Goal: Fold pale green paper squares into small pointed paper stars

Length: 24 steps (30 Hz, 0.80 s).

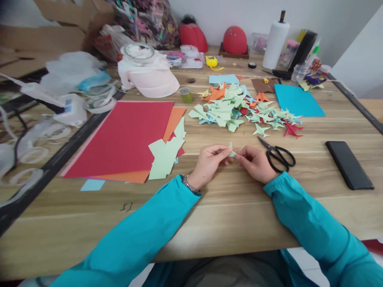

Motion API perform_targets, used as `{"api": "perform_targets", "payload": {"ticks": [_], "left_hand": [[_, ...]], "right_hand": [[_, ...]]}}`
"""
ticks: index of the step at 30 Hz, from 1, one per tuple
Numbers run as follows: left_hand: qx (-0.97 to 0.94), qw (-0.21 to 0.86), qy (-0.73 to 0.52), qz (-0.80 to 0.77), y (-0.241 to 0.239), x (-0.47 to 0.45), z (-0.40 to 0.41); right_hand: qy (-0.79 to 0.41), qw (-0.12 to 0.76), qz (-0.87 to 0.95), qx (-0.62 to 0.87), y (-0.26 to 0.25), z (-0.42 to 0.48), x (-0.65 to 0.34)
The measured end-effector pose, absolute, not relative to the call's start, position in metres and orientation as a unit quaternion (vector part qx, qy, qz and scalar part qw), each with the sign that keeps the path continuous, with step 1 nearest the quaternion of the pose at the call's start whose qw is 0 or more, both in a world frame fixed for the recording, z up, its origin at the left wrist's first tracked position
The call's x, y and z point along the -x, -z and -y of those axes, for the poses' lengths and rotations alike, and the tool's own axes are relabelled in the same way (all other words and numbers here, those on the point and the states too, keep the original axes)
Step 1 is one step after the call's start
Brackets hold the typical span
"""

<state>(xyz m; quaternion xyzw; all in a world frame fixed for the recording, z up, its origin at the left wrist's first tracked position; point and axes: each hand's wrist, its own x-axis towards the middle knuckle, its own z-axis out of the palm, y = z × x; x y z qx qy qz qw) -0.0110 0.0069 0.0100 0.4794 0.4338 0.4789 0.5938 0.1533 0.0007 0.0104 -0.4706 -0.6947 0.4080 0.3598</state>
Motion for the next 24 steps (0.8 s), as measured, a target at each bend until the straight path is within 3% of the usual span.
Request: {"api": "perform_targets", "payload": {"ticks": [7, 24], "left_hand": [[-0.512, 0.525, -0.503, -0.458, -0.0063, 0.0102, -0.0062], [-0.502, 0.57, -0.495, -0.422, -0.0085, 0.011, -0.0064]], "right_hand": [[-0.388, 0.345, 0.703, 0.486, -0.0088, 0.0006, -0.1537], [-0.386, 0.317, 0.728, 0.469, -0.0124, 0.0017, -0.1517]]}}
